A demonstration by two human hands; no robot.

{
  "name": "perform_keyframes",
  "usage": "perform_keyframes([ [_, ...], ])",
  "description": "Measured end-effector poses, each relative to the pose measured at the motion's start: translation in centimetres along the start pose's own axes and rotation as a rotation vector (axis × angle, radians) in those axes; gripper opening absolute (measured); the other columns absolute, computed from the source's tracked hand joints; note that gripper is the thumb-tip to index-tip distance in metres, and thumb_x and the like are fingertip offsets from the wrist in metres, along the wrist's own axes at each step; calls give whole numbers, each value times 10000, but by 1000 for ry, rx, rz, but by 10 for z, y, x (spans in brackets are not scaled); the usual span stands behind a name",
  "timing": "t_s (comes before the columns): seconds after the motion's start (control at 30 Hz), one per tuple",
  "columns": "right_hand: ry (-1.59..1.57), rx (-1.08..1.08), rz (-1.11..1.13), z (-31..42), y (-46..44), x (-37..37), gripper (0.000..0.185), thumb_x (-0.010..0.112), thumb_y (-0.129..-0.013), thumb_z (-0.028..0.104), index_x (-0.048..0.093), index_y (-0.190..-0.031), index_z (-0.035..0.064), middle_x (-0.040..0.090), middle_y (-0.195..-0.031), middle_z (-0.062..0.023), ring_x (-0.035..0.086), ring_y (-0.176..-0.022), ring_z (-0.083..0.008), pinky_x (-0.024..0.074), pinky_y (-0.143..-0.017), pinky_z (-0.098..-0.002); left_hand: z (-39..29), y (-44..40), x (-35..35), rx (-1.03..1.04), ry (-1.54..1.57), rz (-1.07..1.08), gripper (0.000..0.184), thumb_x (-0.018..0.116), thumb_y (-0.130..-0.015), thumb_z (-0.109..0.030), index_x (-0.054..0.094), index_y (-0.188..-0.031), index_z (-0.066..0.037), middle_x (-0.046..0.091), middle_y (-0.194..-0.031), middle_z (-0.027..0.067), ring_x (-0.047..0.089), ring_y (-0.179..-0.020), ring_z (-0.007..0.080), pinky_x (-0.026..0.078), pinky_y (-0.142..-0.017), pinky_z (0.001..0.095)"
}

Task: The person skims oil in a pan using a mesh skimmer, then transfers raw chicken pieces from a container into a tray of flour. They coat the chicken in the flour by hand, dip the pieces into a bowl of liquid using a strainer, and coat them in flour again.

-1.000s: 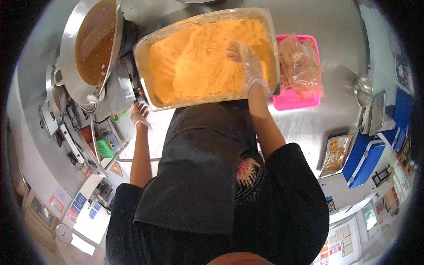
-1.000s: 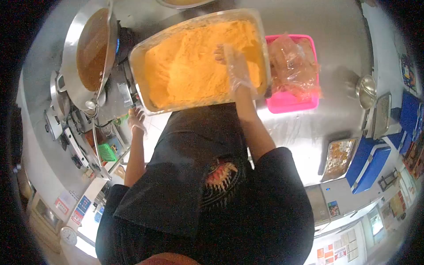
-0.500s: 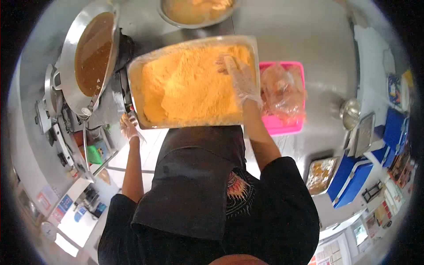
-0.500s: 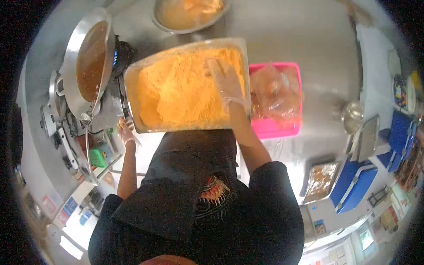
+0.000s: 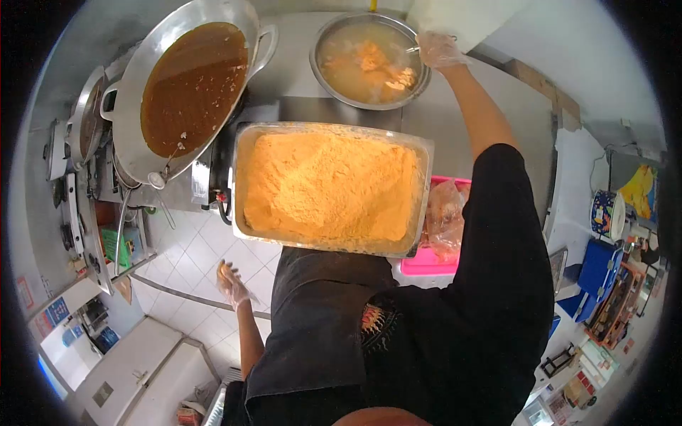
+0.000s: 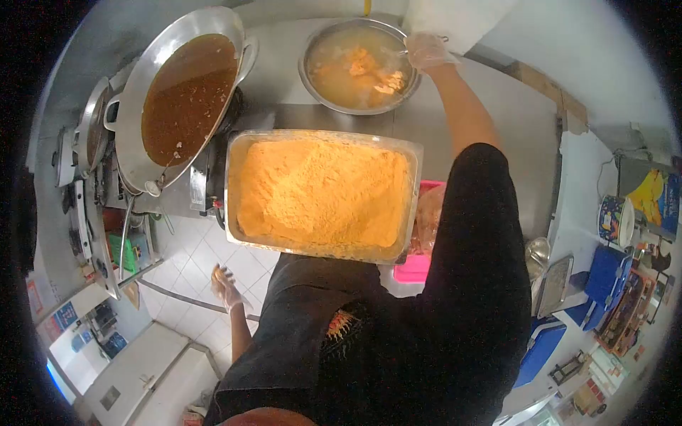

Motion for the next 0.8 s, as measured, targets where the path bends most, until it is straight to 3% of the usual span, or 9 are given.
perform_keyframes([
  [0.17, -42, -40, -108, 14, 5, 24, 278, 538, -967, 203, 703, -1128, 48, 713, -1057, -172, 696, -988, -356, 545, -890, -477, 78, 43, -30, -187, 1, -76, 504, 488, -1055, -475, 617, -1315, -63, 683, -996, 87, 628, -752, 136, 502, -579, 280],
  [0.27, 72, -61, 501, 38, 7, -7, 293, 549, -958, 219, 731, -1093, 33, 722, -1066, -191, 696, -1022, -348, 549, -896, -466, 98, 65, -40, -274, -31, -75, 447, 480, -1071, -453, 609, -1292, -86, 673, -996, 52, 604, -741, 110, 479, -585, 256],
  [0.37, -173, 37, 479, 28, 20, 18, 313, 567, -943, 262, 742, -1065, 32, 732, -1046, -196, 701, -1028, -344, 558, -878, -473, 120, 78, -41, -339, -42, -73, 437, 476, -1072, -450, 612, -1282, -91, 679, -1000, 56, 612, -740, 113, 484, -575, 257],
  [0.43, -83, 24, 587, 32, 23, -2, 310, 565, -936, 263, 745, -1043, 34, 735, -1010, -198, 708, -994, -358, 566, -863, -475, 136, 81, -36, -348, -28, -51, 435, 471, -1073, -450, 612, -1279, -93, 682, -1002, 62, 618, -745, 117, 489, -572, 260],
  [0.5, -54, 43, 549, 38, 28, -41, 296, 556, -931, 243, 746, -1020, 34, 734, -991, -205, 714, -964, -374, 572, -855, -477, 146, 83, -29, -328, -8, -14, 439, 463, -1074, -452, 612, -1278, -93, 683, -1002, 68, 624, -751, 121, 495, -571, 264],
  [0.57, -87, 91, 361, 41, 30, -92, 277, 539, -929, 204, 745, -997, 32, 731, -988, -215, 717, -939, -393, 574, -854, -480, 140, 76, -19, -338, -13, 18, 440, 472, -1069, -441, 620, -1270, -78, 687, -982, 82, 630, -729, 132, 497, -557, 272],
  [0.67, 18, 141, 375, 42, 27, -127, 288, 525, -923, 195, 754, -1027, 55, 730, -1108, -180, 719, -1010, -354, 570, -867, -479, 138, 67, -6, -324, 45, 3, 444, 511, -1054, -422, 631, -1263, -49, 690, -961, 96, 636, -709, 146, 497, -538, 282],
  [0.8, 0, 137, 317, 43, 28, -143, 267, 543, -911, 192, 737, -998, 30, 718, -1061, -227, 710, -991, -400, 568, -874, -492, 146, 60, 5, -342, 108, 21, 435, 517, -1055, -406, 612, -1293, -54, 685, -972, 90, 637, -738, 149, 497, -553, 284],
])
Point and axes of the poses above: each hand's wrist, its own y-axis away from the middle knuckle, its own x-axis out of the palm, z = x × y, the point moved 4 cm from there along -y, towards the middle knuckle
